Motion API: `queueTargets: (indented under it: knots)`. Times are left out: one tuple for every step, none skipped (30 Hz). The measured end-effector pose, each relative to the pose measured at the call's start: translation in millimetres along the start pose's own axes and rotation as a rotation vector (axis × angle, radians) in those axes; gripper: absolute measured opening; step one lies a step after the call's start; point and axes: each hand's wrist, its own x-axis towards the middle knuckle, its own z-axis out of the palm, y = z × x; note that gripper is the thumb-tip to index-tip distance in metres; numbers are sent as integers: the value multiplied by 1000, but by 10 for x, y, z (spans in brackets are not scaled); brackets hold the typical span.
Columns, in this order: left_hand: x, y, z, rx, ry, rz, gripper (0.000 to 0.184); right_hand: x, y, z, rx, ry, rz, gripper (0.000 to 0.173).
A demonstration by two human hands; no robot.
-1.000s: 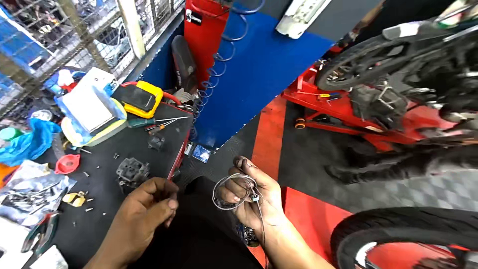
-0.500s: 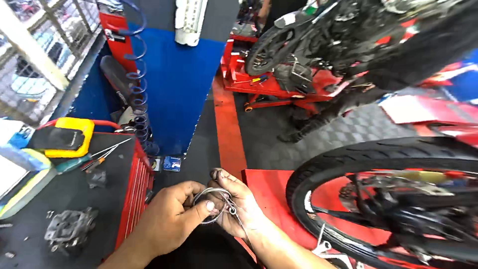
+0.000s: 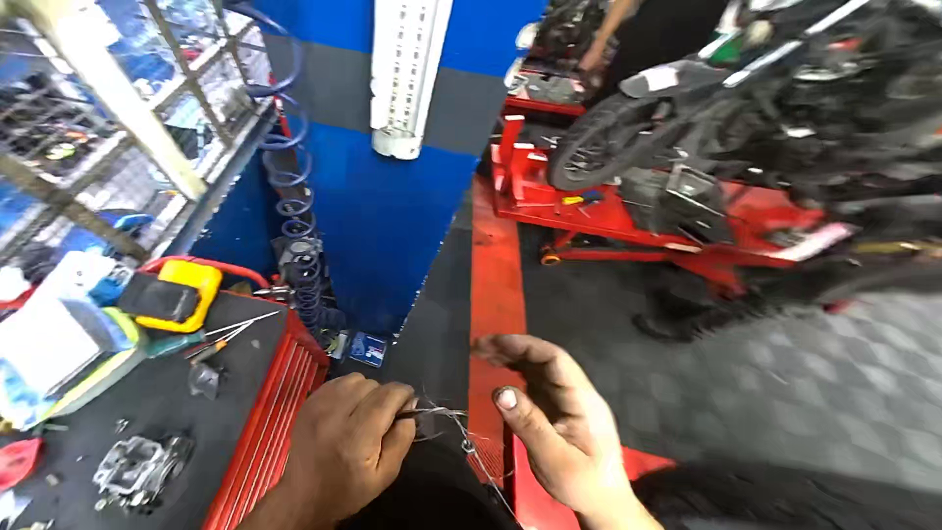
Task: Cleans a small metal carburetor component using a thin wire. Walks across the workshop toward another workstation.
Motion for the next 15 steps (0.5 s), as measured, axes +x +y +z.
queueTargets:
  knots:
    - [8,22,-5,-22,-16,-86,19,102,-3,-9,-61,2,-65,41]
    - [10,51,-16,-62,-43,-203,19,190,-6,-11,-86,-25,-117,39]
    - [7,81,-24,-105,-65,-325,19,265,-1,-12,-94,-85,-146,34]
    - [-2,102,-31,-135,-69,-415,19,334,19,-22,-109,-180,-141,28]
    - [-24,114,-39,-133,-55,-470,20,402,60,-36,-122,-311,-105,26]
    - [-66,129,-54,-112,-30,-510,19,459,123,-49,-114,-463,-25,27]
    - [-125,148,-77,-87,0,-550,19,505,207,-54,-62,-611,81,28]
    - [-200,169,-101,-59,36,-590,17,535,301,-46,32,-738,191,28]
    - [-288,192,-125,-32,72,-639,16,556,386,-23,146,-848,285,26]
    - [-384,216,-151,-11,105,-689,15,568,458,20,249,-938,347,24]
    - [-485,243,-179,3,130,-738,14,576,510,79,318,-1014,388,22]
    - [-587,273,-216,18,146,-784,13,587,540,154,364,-1073,417,21]
    - [-685,294,-264,30,159,-812,12,606,552,246,394,-1112,437,20]
    - [-784,309,-320,43,166,-830,13,625,545,349,414,-1131,460,19]
    - [-887,317,-377,66,172,-836,15,635,516,460,443,-1133,500,18]
